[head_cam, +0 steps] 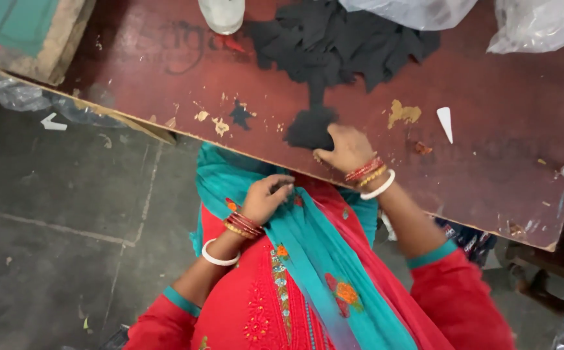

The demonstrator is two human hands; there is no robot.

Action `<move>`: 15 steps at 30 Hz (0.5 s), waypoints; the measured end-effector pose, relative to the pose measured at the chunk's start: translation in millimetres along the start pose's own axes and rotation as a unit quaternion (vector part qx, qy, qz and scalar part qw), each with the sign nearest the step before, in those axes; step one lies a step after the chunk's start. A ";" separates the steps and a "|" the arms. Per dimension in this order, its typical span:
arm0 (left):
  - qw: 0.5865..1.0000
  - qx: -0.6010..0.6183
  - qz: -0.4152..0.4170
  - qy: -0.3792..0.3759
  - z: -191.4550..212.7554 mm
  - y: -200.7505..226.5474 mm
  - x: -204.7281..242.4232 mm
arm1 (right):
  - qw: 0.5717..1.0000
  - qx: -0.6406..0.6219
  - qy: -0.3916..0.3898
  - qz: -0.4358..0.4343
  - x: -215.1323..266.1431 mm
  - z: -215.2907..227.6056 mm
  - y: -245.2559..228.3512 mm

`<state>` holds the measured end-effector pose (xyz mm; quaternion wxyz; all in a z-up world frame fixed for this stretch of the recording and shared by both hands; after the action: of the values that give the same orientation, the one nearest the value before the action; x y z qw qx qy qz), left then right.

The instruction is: The person folds small black fabric pieces on a wooden table. They pick up the pieces, fold them by hand, and place them into a pile. The person also moves a white plastic bottle and handles a plastic bag during the process.

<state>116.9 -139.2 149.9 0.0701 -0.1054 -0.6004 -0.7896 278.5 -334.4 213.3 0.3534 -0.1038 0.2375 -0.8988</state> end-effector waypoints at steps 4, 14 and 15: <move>0.992 0.112 0.053 0.000 -13.7 33.7 -22.5 | 0.977 -0.119 0.100 -0.146 16.9 -18.8 3.3; 0.938 0.309 0.150 -0.043 -64.4 -26.4 -85.4 | 0.963 -0.134 0.094 -0.214 24.4 -31.1 4.3; 0.944 0.302 0.127 -0.029 -65.3 -20.5 -85.1 | 0.948 -0.202 0.099 -0.226 28.1 -34.7 5.1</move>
<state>189.0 -197.9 92.7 0.1809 -0.1775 -0.7940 -0.5525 248.7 -344.7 181.2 0.0876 -0.1348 0.4183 -0.8940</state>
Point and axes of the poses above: each hand's wrist, its own x-axis away from the middle knuckle, its own z-axis out of the back of the hand, y = z × x, the point moved 2 cm from there along -x, towards the middle knuckle, and after that the axes turned 11 degrees about -x, right-handed, at the moved point
